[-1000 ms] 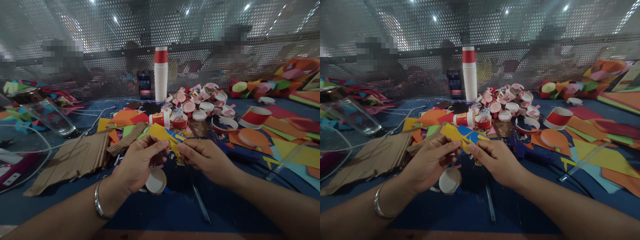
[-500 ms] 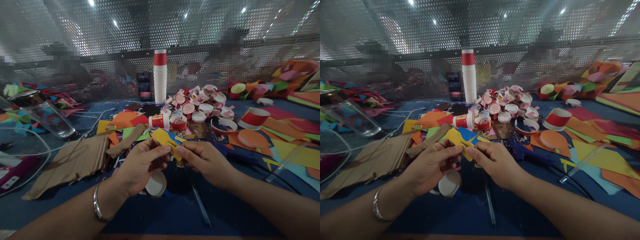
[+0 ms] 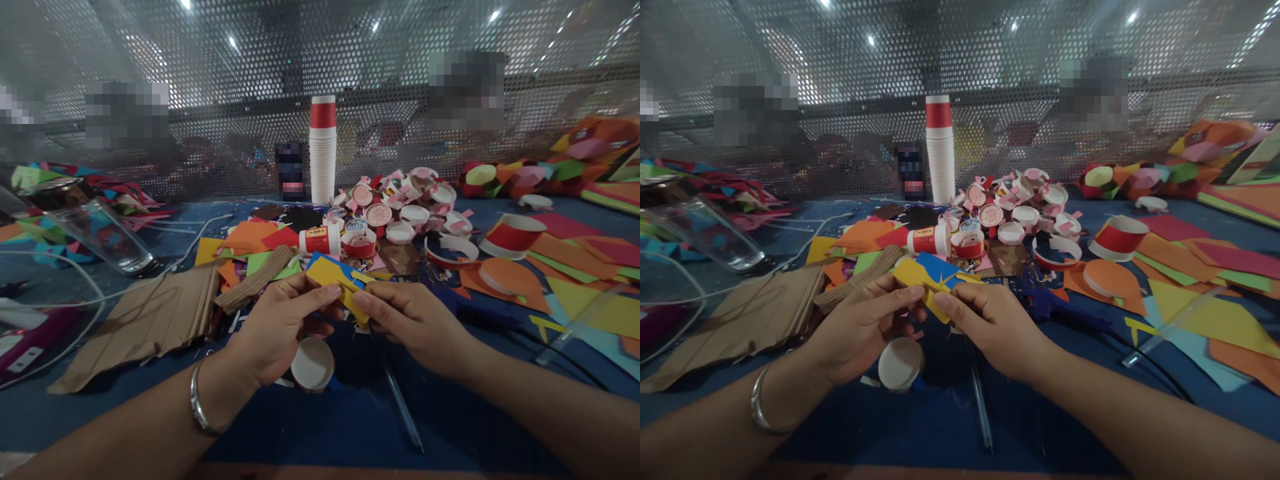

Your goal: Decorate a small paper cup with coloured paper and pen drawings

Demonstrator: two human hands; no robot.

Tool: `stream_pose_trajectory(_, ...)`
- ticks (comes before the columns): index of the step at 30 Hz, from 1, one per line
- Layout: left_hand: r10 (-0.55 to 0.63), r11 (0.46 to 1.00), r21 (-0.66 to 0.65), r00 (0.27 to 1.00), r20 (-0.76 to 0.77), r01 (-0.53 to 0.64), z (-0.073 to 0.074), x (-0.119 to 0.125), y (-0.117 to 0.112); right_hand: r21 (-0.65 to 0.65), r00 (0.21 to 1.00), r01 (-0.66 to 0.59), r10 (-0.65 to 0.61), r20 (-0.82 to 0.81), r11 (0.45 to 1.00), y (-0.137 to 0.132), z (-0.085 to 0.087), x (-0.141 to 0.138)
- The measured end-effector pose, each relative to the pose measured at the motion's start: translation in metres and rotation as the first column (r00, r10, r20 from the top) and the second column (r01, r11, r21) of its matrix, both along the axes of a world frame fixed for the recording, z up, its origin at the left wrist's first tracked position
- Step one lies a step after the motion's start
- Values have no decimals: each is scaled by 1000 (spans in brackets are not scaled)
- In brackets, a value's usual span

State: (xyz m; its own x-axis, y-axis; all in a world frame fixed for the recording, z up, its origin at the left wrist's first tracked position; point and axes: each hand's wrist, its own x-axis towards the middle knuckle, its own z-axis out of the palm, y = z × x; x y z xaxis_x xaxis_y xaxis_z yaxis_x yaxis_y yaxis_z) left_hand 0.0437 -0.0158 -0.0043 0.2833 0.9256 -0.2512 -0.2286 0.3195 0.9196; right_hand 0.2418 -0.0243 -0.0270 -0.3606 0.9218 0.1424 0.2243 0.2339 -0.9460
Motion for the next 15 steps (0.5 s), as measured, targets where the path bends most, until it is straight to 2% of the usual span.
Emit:
stream_pose_trajectory(7, -26, 1000, 8, 1000, 13, 26, -2, 2, 0, -3, 1000, 12, -12, 6, 1000, -2, -1, 0)
stream_pose_trajectory(15, -65, 998, 21, 998, 4, 65, -2, 1, -1, 63, 999, 5, -8, 40, 998, -2, 1, 0)
